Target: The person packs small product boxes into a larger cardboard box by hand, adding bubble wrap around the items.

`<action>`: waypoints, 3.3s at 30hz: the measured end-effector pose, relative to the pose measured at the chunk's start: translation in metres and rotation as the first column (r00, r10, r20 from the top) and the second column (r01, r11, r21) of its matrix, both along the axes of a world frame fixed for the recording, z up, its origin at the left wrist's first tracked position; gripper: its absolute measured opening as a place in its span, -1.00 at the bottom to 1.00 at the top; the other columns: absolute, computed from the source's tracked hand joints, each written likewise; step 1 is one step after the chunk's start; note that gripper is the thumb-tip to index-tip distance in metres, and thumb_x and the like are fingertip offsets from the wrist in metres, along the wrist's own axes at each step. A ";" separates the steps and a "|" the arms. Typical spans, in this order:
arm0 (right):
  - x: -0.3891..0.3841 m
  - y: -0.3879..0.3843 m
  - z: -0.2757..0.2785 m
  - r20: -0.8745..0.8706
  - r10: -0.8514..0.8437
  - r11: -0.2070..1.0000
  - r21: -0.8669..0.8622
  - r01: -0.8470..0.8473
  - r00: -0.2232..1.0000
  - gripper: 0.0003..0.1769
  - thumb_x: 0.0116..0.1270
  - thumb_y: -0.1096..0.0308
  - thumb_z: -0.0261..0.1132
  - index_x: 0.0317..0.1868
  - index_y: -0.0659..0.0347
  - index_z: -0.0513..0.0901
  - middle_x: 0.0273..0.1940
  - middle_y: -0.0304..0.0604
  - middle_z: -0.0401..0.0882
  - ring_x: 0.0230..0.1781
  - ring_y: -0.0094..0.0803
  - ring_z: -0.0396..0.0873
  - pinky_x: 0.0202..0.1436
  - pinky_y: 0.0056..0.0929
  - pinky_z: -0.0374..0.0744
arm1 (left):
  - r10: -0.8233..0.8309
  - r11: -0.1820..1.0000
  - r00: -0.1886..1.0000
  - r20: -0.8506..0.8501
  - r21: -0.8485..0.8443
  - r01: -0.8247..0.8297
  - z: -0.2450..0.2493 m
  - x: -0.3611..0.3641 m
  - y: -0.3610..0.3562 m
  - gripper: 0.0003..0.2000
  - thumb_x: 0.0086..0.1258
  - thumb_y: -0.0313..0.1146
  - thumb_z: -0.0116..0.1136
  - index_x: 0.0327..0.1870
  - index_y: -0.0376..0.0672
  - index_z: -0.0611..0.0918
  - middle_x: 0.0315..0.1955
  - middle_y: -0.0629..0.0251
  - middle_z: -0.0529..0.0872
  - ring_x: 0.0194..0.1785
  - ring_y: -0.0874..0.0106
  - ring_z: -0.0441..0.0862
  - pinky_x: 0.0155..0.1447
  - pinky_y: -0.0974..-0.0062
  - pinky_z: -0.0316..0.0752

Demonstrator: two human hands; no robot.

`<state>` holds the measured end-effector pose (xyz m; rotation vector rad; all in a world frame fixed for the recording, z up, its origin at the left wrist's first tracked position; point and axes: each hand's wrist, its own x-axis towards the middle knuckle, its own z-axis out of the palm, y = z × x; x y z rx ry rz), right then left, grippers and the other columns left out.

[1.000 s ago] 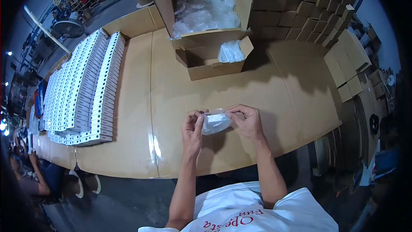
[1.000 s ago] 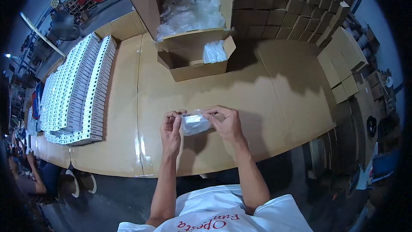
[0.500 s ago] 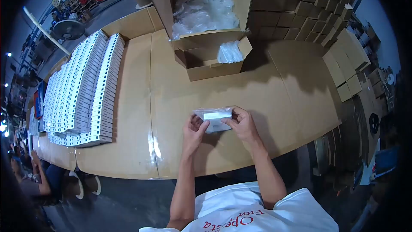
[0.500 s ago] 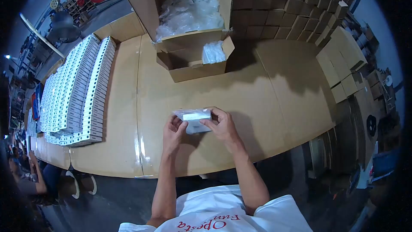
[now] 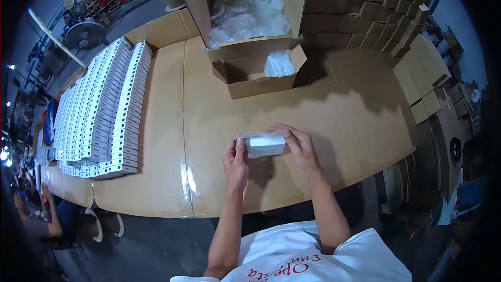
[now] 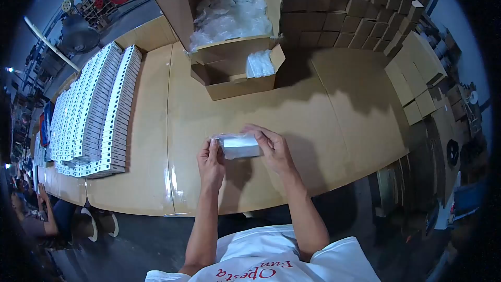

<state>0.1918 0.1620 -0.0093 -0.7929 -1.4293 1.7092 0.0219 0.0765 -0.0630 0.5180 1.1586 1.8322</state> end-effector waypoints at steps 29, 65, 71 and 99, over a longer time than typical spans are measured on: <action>0.002 -0.021 -0.042 0.048 -0.121 0.989 0.093 0.116 0.991 -0.82 0.39 0.45 0.42 -0.31 0.27 0.56 -0.25 -0.16 0.76 -0.26 -0.65 0.54 -0.17 -0.61 0.54 | 0.012 0.998 0.941 -0.339 0.069 0.013 -0.003 0.010 -0.005 -0.77 0.31 -0.65 0.36 -0.35 -0.19 0.49 -0.18 0.24 0.67 -0.07 0.52 0.60 0.03 0.55 0.52; 0.013 -0.003 -0.015 0.387 -0.072 0.946 0.317 -0.060 0.919 -0.65 0.19 0.51 0.50 0.02 0.25 0.75 -0.16 -0.11 0.78 -0.26 -0.38 0.66 -0.18 -0.42 0.61 | 0.311 0.931 0.302 -0.901 0.224 -0.289 0.030 0.025 -0.012 -0.65 0.25 -0.53 0.43 0.02 -0.19 0.55 -0.08 0.26 0.64 0.04 0.34 0.58 0.20 0.33 0.43; 0.014 0.001 -0.015 0.390 -0.084 0.883 0.456 -0.113 0.917 -0.65 0.15 0.51 0.51 -0.01 0.28 0.75 -0.14 -0.07 0.77 -0.18 -0.28 0.72 -0.06 -0.36 0.65 | 0.107 0.994 -0.098 -0.989 0.108 -0.004 0.035 0.027 -0.022 -0.68 0.24 -0.46 0.38 0.04 -0.09 0.67 0.06 0.36 0.72 0.11 0.27 0.62 0.31 0.19 0.40; -0.055 0.090 0.024 -0.059 -0.520 0.646 0.625 0.437 0.852 -0.72 0.41 0.65 0.27 0.07 0.35 0.44 -0.13 -0.15 0.49 -0.33 -0.51 0.67 -0.25 -0.54 0.73 | -0.014 0.871 -0.004 -1.000 -0.010 -0.491 0.085 -0.181 -0.116 -0.65 0.23 -0.61 0.34 0.05 -0.21 0.60 0.04 0.12 0.62 0.17 0.10 0.56 0.26 0.17 0.47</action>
